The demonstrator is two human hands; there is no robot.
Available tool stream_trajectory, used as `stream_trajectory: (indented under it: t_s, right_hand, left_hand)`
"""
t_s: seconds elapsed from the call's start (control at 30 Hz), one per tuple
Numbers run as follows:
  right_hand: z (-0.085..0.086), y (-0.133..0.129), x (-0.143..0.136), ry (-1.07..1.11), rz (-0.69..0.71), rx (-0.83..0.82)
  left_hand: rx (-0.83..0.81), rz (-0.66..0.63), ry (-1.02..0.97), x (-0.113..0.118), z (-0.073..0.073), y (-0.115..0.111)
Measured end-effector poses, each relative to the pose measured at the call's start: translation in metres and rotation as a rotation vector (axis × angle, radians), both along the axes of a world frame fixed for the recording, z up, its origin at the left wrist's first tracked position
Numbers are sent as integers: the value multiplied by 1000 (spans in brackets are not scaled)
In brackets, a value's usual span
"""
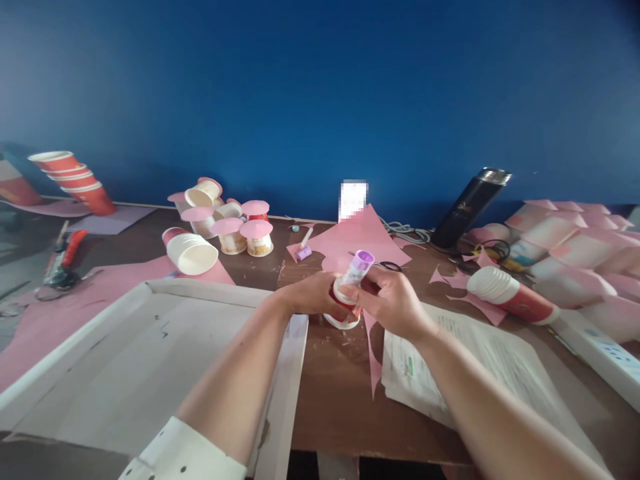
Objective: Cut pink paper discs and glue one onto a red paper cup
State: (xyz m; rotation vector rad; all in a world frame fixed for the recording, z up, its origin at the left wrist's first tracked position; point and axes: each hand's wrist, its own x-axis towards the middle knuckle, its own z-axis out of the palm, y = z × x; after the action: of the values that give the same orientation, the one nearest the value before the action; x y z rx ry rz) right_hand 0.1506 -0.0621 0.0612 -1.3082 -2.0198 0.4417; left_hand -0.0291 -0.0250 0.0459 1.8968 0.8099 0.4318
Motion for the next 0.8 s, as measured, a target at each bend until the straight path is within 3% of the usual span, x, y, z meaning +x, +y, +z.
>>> stream_trajectory:
  t_s: [0.13, 0.3, 0.57, 0.8]
  right_hand:
    - [3, 2, 6, -5, -85, 27]
    - [5, 0, 0, 91, 64, -83]
    - [6, 6, 15, 590, 16, -90]
    - [6, 4, 16, 259, 86, -50]
  left_hand:
    - [-56, -13, -39, 0, 2, -2]
    - [-9, -1, -5, 1, 3, -2]
    - [8, -30, -26, 1, 9, -3]
    - [-15, -13, -15, 2, 5, -2]
